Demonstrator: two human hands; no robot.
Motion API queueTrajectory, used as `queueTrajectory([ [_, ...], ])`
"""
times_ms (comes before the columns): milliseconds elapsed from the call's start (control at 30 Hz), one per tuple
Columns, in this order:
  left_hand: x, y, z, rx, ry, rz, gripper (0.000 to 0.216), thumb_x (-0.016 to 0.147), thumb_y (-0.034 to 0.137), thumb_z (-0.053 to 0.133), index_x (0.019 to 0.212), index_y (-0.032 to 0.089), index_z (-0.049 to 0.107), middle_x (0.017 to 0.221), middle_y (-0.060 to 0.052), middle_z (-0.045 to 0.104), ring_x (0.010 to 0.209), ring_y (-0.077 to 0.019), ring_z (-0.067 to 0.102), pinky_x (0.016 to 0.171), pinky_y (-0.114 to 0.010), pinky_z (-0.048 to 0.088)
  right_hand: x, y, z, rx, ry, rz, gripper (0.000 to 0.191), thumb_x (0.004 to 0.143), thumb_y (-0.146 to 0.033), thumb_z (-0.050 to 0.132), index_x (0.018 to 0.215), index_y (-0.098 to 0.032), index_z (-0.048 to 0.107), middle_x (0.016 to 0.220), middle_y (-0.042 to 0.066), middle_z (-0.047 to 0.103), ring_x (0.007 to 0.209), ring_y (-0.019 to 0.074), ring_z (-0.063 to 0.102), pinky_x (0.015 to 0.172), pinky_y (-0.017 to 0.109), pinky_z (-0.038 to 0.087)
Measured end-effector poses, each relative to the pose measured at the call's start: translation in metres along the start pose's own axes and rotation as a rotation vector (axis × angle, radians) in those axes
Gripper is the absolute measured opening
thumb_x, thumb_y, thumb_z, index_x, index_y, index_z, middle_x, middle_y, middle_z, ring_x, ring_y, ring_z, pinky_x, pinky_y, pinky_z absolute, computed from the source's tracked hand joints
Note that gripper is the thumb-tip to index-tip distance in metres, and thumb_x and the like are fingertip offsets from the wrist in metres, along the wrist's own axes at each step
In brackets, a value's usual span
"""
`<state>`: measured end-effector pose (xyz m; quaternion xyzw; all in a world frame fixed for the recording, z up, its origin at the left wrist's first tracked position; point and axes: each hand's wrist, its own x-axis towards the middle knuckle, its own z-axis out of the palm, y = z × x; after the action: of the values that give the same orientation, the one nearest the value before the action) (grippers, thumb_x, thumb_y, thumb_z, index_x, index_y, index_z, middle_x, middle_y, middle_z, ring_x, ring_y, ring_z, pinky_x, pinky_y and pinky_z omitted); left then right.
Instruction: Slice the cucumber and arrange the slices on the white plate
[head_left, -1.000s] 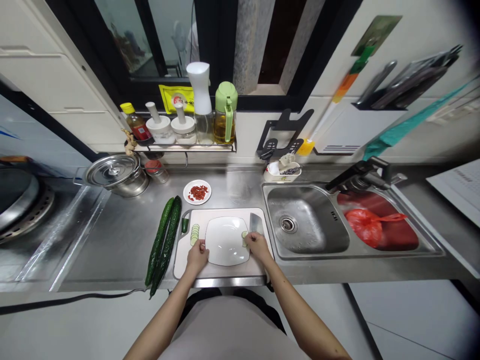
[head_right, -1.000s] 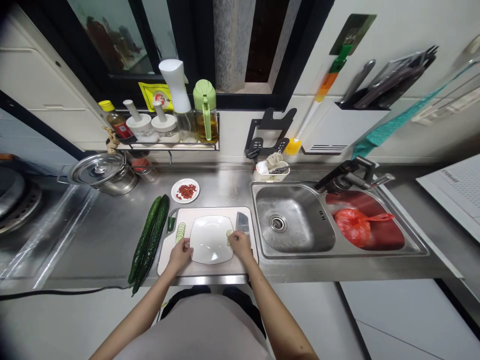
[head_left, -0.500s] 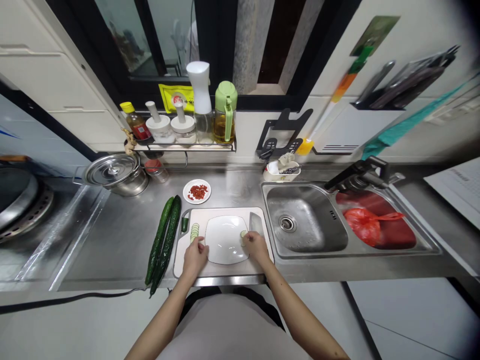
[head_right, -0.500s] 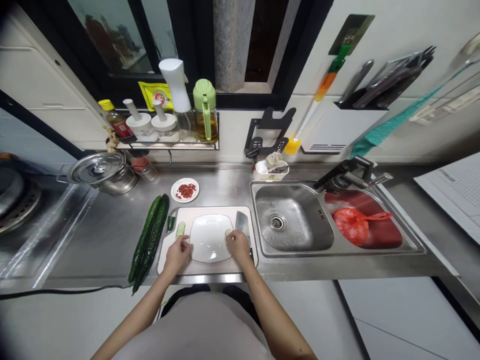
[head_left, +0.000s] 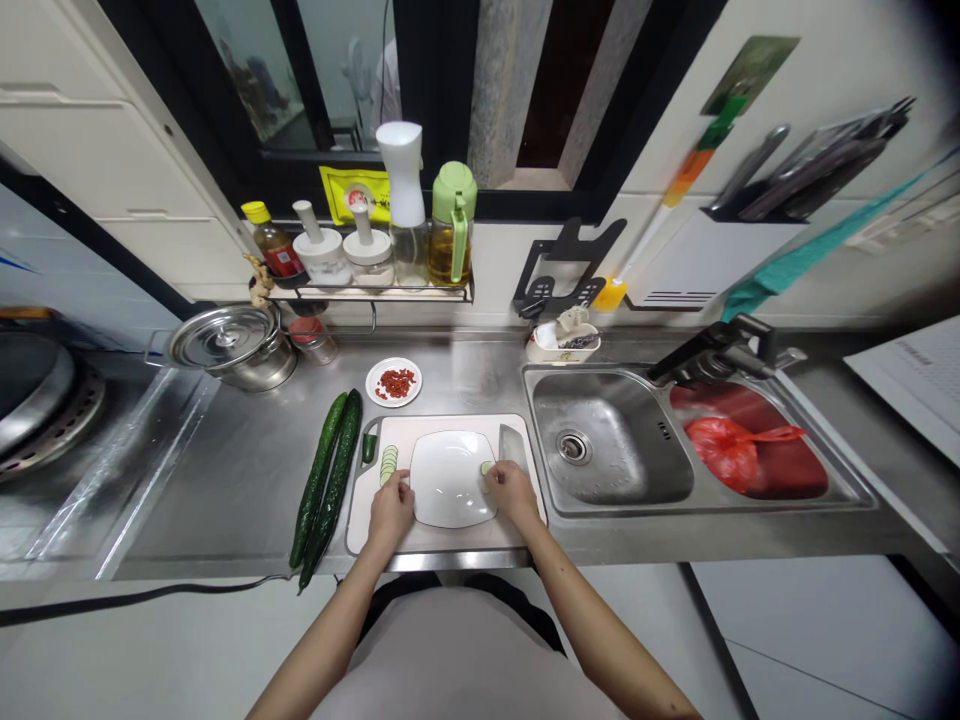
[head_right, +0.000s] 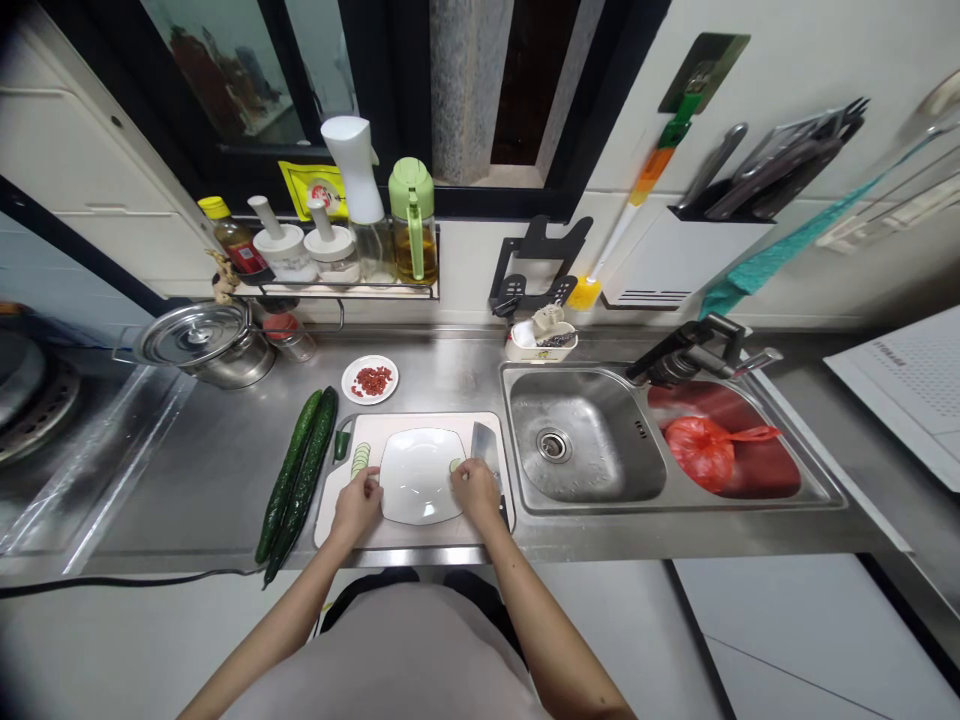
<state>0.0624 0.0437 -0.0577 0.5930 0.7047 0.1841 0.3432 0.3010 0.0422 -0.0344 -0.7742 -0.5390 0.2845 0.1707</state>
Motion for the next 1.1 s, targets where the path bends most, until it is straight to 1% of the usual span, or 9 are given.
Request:
queueTrajectory([
  [100, 0.002, 0.002, -0.001, -0.043, 0.041, 0.004, 0.033, 0.078, 0.019, 0.056, 0.110, 0.017, 0.061, 0.085, -0.004, 0.066, 0.078, -0.0170, 0.061, 0.075, -0.028, 0.045, 0.002, -0.002, 0.001, 0.029, 0.054, -0.098, 0.017, 0.078, -0.022, 0.052, 0.068, -0.020, 0.066, 0.092, 0.004, 0.066, 0.072, 0.0133, 0.055, 0.062, 0.022, 0.035],
  [200, 0.008, 0.008, -0.001, -0.143, 0.054, 0.033, 0.028, 0.079, 0.026, 0.056, 0.104, 0.017, 0.063, 0.079, -0.003, 0.065, 0.073, -0.0163, 0.060, 0.074, -0.028, 0.046, 0.009, -0.006, 0.004, 0.111, 0.023, -0.184, 0.017, 0.078, -0.022, 0.052, 0.069, -0.020, 0.066, 0.080, 0.003, 0.064, 0.070, 0.0134, 0.054, 0.065, 0.023, 0.038],
  [333, 0.025, 0.019, 0.009, -0.337, -0.004, 0.032, 0.026, 0.079, 0.033, 0.056, 0.097, 0.016, 0.065, 0.075, -0.003, 0.066, 0.069, -0.0150, 0.061, 0.069, -0.026, 0.048, 0.024, -0.012, 0.012, 0.243, -0.017, -0.268, 0.015, 0.077, -0.020, 0.052, 0.070, -0.019, 0.064, 0.074, 0.001, 0.063, 0.068, 0.0127, 0.053, 0.065, 0.022, 0.039],
  [433, 0.044, 0.026, 0.019, -0.471, -0.081, 0.015, 0.025, 0.078, 0.032, 0.056, 0.094, 0.015, 0.064, 0.074, -0.003, 0.066, 0.065, -0.0135, 0.061, 0.066, -0.025, 0.048, 0.035, -0.020, 0.019, 0.277, -0.053, -0.304, 0.013, 0.076, -0.020, 0.053, 0.071, -0.020, 0.065, 0.074, 0.000, 0.063, 0.067, 0.0122, 0.053, 0.065, 0.021, 0.039],
  [533, 0.062, 0.033, 0.026, -0.519, -0.130, 0.006, 0.023, 0.078, 0.030, 0.057, 0.095, 0.015, 0.062, 0.070, -0.001, 0.065, 0.061, -0.0118, 0.061, 0.063, -0.023, 0.048, 0.044, -0.029, 0.025, 0.278, -0.086, -0.324, 0.012, 0.076, -0.020, 0.054, 0.071, -0.020, 0.065, 0.072, 0.000, 0.064, 0.067, 0.0122, 0.053, 0.064, 0.021, 0.039],
  [733, 0.078, 0.045, 0.027, -0.438, -0.071, 0.026, 0.018, 0.077, 0.023, 0.057, 0.094, 0.017, 0.060, 0.073, 0.000, 0.065, 0.065, -0.0115, 0.062, 0.066, -0.023, 0.047, 0.059, -0.042, 0.036, 0.297, -0.133, -0.276, 0.014, 0.074, -0.020, 0.051, 0.070, -0.020, 0.064, 0.068, -0.002, 0.065, 0.067, 0.0122, 0.056, 0.065, 0.020, 0.039],
  [900, 0.076, 0.049, 0.022, -0.217, 0.006, 0.060, 0.017, 0.077, 0.018, 0.057, 0.094, 0.019, 0.062, 0.077, 0.000, 0.067, 0.069, -0.0135, 0.061, 0.072, -0.025, 0.045, 0.063, -0.043, 0.043, 0.301, -0.148, -0.216, 0.014, 0.073, -0.022, 0.051, 0.070, -0.020, 0.065, 0.066, -0.003, 0.064, 0.064, 0.0116, 0.055, 0.063, 0.019, 0.039],
  [1000, 0.073, 0.047, 0.020, -0.085, 0.015, 0.130, 0.017, 0.080, 0.020, 0.056, 0.096, 0.020, 0.064, 0.088, -0.003, 0.067, 0.072, -0.0147, 0.059, 0.076, -0.028, 0.045, 0.065, -0.041, 0.046, 0.293, -0.155, -0.209, 0.014, 0.072, -0.021, 0.050, 0.068, -0.020, 0.064, 0.064, -0.003, 0.063, 0.063, 0.0113, 0.054, 0.063, 0.019, 0.038],
  [1100, 0.071, 0.044, 0.021, 0.013, 0.037, 0.221, 0.019, 0.084, 0.023, 0.055, 0.098, 0.020, 0.066, 0.097, -0.006, 0.065, 0.084, -0.0183, 0.058, 0.083, -0.031, 0.043, 0.068, -0.040, 0.048, 0.285, -0.156, -0.207, 0.014, 0.071, -0.020, 0.050, 0.067, -0.020, 0.064, 0.061, -0.004, 0.062, 0.060, 0.0107, 0.052, 0.061, 0.019, 0.037],
])
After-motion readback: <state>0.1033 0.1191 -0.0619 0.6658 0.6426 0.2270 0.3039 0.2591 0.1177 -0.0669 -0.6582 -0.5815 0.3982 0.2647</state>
